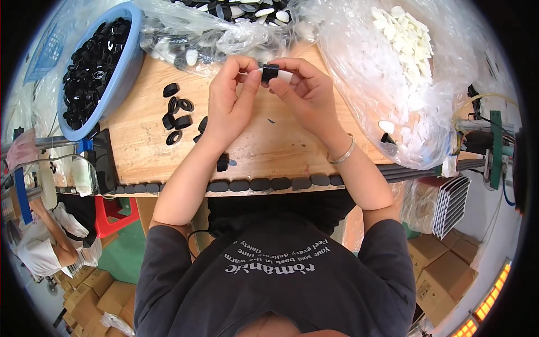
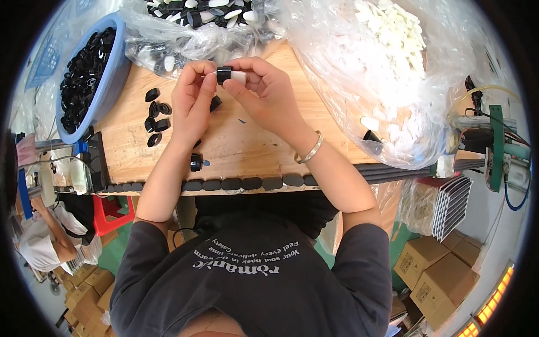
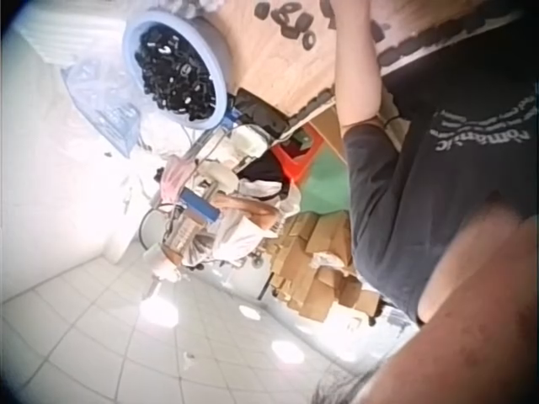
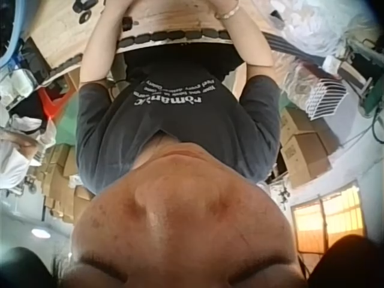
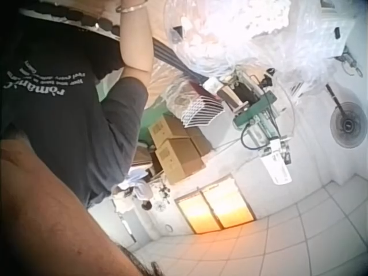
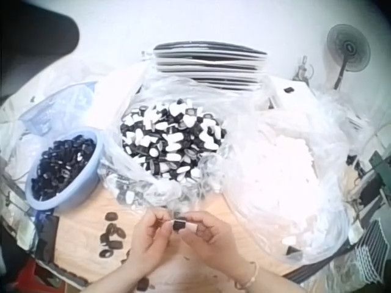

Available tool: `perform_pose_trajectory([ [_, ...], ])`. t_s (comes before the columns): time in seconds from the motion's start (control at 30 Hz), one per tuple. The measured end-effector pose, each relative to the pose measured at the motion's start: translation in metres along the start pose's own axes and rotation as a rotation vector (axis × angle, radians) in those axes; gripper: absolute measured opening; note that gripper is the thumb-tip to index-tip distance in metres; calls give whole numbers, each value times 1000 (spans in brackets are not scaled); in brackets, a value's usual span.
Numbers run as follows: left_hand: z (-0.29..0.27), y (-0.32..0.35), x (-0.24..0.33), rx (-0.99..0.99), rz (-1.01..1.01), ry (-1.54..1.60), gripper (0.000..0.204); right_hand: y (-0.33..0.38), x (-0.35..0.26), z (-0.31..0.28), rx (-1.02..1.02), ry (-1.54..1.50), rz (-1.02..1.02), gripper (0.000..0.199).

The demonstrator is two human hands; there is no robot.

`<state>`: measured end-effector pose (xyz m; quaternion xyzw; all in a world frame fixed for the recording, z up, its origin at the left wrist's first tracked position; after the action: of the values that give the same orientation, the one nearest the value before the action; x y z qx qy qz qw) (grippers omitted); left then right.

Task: Assembling small white cylindrical components into black plastic rings at a workshop table.

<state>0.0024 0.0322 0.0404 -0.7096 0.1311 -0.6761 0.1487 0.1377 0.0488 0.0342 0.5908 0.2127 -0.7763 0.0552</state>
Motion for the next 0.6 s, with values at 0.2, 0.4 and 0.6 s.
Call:
perform_pose_trajectory([
  [0.2, -5, 3, -11, 29, -53, -35, 8, -2, -6, -1, 64, 48, 62, 26],
  [0.4, -5, 1, -18, 5, -158, 185, 9, 1, -10, 1, 62, 118, -3, 25],
  [0.6, -1, 1, -14, -69, -210, 231, 14, 2, -18, -6, 118, 300, -118, 25],
])
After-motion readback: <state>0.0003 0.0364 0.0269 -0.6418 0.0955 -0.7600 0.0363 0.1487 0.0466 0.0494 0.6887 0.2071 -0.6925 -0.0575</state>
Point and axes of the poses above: each hand's wrist, its own y-axis away from the middle knuckle, its own z-axis out of the palm, x = y × z, the point moved 5 cm from there along -y, towards the middle knuckle, and after that the axes turned 1 degree about -z, right-handed, at the moved point
